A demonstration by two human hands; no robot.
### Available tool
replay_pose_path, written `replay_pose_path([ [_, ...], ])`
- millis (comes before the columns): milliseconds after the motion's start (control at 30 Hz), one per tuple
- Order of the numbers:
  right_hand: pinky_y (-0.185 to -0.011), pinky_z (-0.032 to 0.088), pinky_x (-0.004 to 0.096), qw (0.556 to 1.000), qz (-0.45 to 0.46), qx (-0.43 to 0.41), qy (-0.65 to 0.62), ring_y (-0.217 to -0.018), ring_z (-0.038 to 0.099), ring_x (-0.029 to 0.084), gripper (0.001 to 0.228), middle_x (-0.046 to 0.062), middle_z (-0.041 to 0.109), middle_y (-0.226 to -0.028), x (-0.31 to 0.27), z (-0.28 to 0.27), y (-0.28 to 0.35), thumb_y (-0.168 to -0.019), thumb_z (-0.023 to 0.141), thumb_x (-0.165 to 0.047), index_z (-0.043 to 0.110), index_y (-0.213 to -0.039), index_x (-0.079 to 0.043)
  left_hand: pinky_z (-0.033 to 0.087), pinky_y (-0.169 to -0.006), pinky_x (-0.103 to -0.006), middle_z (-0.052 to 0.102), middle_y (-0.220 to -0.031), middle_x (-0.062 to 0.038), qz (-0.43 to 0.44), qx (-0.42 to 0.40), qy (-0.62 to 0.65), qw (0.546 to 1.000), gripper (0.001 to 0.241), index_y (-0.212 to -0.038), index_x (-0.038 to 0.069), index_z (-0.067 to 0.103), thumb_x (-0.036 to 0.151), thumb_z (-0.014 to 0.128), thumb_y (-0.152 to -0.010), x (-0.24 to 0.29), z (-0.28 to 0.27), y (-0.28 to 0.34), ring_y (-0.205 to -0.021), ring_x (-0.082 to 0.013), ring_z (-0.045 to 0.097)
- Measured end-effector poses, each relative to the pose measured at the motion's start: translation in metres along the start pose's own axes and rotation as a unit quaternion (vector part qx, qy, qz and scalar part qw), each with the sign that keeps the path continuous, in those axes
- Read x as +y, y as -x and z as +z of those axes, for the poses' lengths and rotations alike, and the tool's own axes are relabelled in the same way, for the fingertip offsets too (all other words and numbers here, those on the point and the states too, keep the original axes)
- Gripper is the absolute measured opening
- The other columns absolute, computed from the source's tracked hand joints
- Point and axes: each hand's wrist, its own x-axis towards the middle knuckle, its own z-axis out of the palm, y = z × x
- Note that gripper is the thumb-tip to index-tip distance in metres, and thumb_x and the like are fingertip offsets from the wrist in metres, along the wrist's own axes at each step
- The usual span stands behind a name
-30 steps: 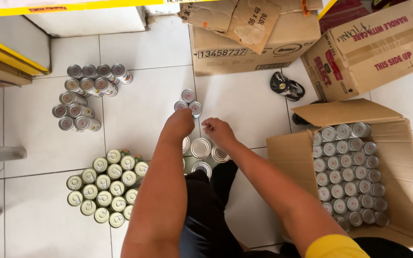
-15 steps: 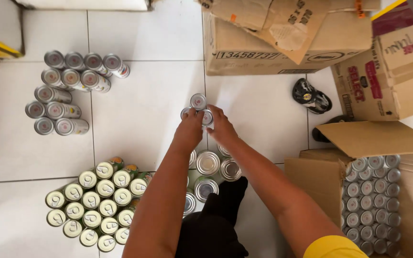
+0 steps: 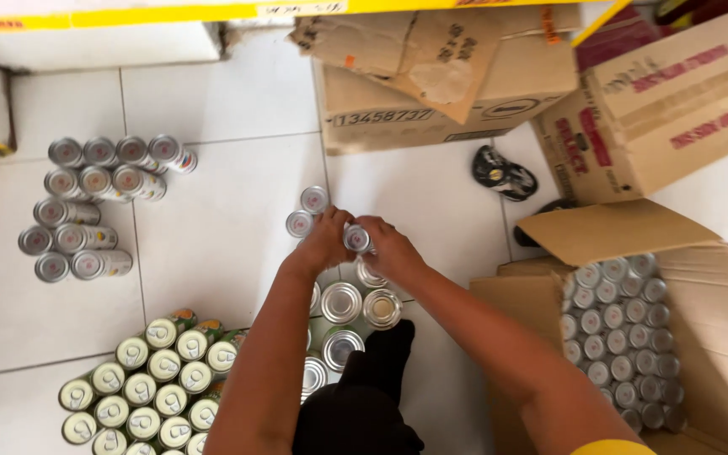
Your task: Unpacking cans from cardboard boxes and organizing them into stacks on the floor.
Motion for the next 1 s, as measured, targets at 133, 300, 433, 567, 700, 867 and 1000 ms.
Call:
replay_pose_path([
  [133, -0.093, 0.056, 0.041, 0.997, -0.007, 0.021, -0.069, -0.117, 0.064, 0.032, 0.069, 0.012, 0.062, -0.132, -0.028, -0.074, 0.059, -0.075, 0.084, -0.009, 0.053, -0.136, -0.01, 0.039, -0.114, -0.0413, 0.053, -0.133, -0.008, 0.028, -0.185, 0.144, 0.972, 0.081, -0.13, 0.011, 0.056, 0.019, 0.092, -0.058, 0.055, -0.02, 0.008, -0.135, -0.0336, 0.046],
  [300, -0.093, 0.059, 0.034, 0.966, 0.06, 0.038, -0.249, -0.112, 0.068, 0.021, 0.069, 0.008, 0.066, -0.125, -0.026, -0.15, 0.146, -0.075, 0.088, -0.015, 0.055, -0.135, -0.009, 0.039, -0.113, -0.0371, 0.06, -0.13, -0.006, 0.043, -0.356, 0.215, 0.908, 0.081, -0.134, 0.013, 0.052, 0.021, 0.091, -0.064, 0.178, -0.055, 0.047, -0.133, -0.0259, 0.053],
  [433, -0.1, 0.055, 0.036, 0.902, 0.082, 0.056, -0.42, -0.117, 0.063, 0.019, 0.071, 0.008, 0.065, -0.127, -0.028, -0.214, 0.217, -0.077, 0.087, -0.017, 0.054, -0.138, -0.006, 0.05, -0.104, -0.0366, 0.054, -0.13, -0.008, 0.034, -0.46, 0.41, 0.787, 0.075, -0.134, 0.009, 0.045, 0.004, 0.086, -0.071, 0.257, -0.038, 0.076, -0.124, -0.0244, 0.059],
  [567, -0.107, 0.049, 0.038, 0.852, 0.069, 0.119, -0.505, -0.125, 0.06, 0.02, 0.072, 0.008, 0.063, -0.133, -0.059, -0.275, 0.278, -0.08, 0.082, -0.021, 0.052, -0.144, -0.006, 0.053, -0.1, -0.0352, 0.055, -0.129, -0.009, 0.053, -0.444, 0.455, 0.77, 0.072, -0.135, 0.011, 0.043, -0.002, 0.082, -0.075, 0.342, -0.037, 0.112, -0.118, -0.0188, 0.058],
  [700, -0.109, 0.046, 0.04, 0.829, 0.024, 0.215, -0.515, -0.127, 0.057, 0.02, 0.07, 0.008, 0.061, -0.135, -0.058, -0.299, 0.32, -0.085, 0.078, -0.021, 0.049, -0.147, -0.007, 0.052, -0.093, -0.0343, 0.059, -0.124, -0.007, 0.052, -0.39, 0.441, 0.807, 0.068, -0.134, 0.011, 0.046, -0.001, 0.08, -0.076, 0.399, -0.008, 0.137, -0.111, -0.0184, 0.062],
  [867, -0.11, 0.044, 0.037, 0.748, -0.055, 0.322, -0.579, -0.126, 0.056, 0.019, 0.05, 0.007, 0.062, -0.133, -0.029, -0.31, 0.356, -0.1, 0.067, -0.029, 0.053, -0.143, -0.007, 0.054, -0.093, -0.0314, 0.066, -0.115, -0.007, 0.041, -0.273, 0.631, 0.725, 0.052, -0.129, 0.005, 0.051, 0.003, 0.077, -0.083, 0.443, 0.038, 0.155, -0.105, -0.0163, 0.066],
  [1000, -0.103, 0.045, 0.037, 0.707, -0.061, 0.37, -0.6, -0.119, 0.057, 0.018, 0.038, 0.006, 0.063, -0.126, 0.0, -0.31, 0.375, -0.102, 0.065, -0.03, 0.057, -0.133, -0.009, 0.052, -0.082, -0.0317, 0.068, -0.112, -0.01, 0.034, -0.29, 0.687, 0.665, 0.039, -0.125, 0.001, 0.055, 0.009, 0.076, -0.093, 0.443, 0.087, 0.15, -0.098, -0.0183, 0.064],
])
